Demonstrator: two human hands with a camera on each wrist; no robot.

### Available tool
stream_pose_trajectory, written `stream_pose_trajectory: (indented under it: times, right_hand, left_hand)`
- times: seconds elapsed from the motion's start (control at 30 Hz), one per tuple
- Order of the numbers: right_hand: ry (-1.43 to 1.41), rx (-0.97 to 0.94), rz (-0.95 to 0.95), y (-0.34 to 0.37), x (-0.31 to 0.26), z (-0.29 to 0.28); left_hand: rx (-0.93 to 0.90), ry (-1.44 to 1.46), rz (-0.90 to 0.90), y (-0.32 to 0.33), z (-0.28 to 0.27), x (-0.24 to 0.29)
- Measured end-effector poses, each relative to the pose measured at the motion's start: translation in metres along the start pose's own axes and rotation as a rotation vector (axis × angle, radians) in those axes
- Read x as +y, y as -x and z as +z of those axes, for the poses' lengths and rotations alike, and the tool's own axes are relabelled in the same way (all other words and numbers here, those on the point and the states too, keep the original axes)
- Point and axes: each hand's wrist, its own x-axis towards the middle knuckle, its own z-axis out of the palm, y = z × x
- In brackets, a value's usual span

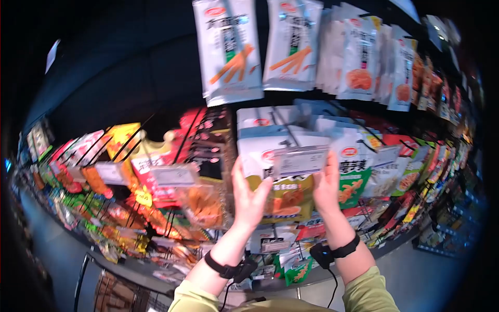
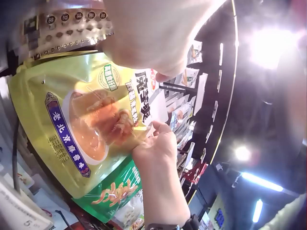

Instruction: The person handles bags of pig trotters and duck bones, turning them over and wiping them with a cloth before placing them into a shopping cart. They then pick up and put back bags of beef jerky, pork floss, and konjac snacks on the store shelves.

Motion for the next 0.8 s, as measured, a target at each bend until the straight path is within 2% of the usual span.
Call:
stream_pose_trajectory:
  times: [0.03, 0.1, 0.13, 0.27, 0.33, 0.4, 0.43, 0.5, 0.53, 0.6, 0.67, 0.7, 0.73, 0.77, 0.8]
  right_hand:
    - [0.019, -0.001, -0.051, 0.002, 0.004, -0.001]
    - [-0.038, -0.023, -0.029, 0.007, -0.003, -0.002]
    - [-0.056, -0.040, -0.104, 0.009, -0.006, 0.000]
    - [0.244, 0.013, -0.216, 0.038, -0.020, -0.007]
    - [0.215, 0.013, -0.293, 0.054, -0.020, -0.004]
    - [0.253, -0.288, -0.224, 0.067, -0.024, -0.001]
    - [0.201, -0.344, -0.177, 0.071, -0.027, 0.009]
    - [0.119, -0.444, -0.071, 0.074, -0.038, 0.038]
    - [0.048, -0.497, 0.069, 0.074, -0.043, 0.049]
    - [-0.113, -0.532, 0.272, 0.075, -0.038, 0.074]
    - [-0.162, -0.531, 0.301, 0.070, -0.026, 0.096]
    - [-0.157, -0.523, 0.306, 0.068, -0.015, 0.103]
    - [-0.158, -0.527, 0.311, 0.065, -0.006, 0.110]
    - [-0.143, -0.504, 0.316, 0.062, 0.001, 0.117]
    - [-0.128, -0.482, 0.318, 0.059, 0.007, 0.124]
  left_hand:
    - [-0.014, -0.061, 0.035, 0.001, -0.002, 0.002]
    - [-0.056, -0.214, 0.084, 0.008, -0.008, 0.012]
    - [-0.080, -0.234, 0.099, 0.014, -0.010, 0.015]
    - [-0.198, -0.294, 0.159, 0.050, -0.028, 0.056]
    - [-0.127, -0.269, 0.292, 0.073, -0.045, 0.055]
    - [-0.032, -0.356, 0.519, 0.080, -0.076, 0.052]
    - [0.101, -0.403, 0.514, 0.078, -0.091, 0.045]
    - [0.366, -0.403, 0.451, 0.062, -0.114, 0.034]
    - [0.500, -0.355, 0.393, 0.048, -0.122, 0.033]
    - [0.428, -0.234, 0.175, 0.026, -0.144, 0.031]
    - [0.244, -0.007, 0.057, 0.007, -0.165, 0.005]
    - [0.138, 0.086, -0.058, 0.005, -0.170, 0.006]
    - [0.158, 0.186, -0.111, 0.000, -0.182, -0.014]
    - [0.101, 0.166, -0.130, 0.003, -0.190, -0.033]
    - [0.044, 0.147, -0.146, 0.002, -0.165, 0.007]
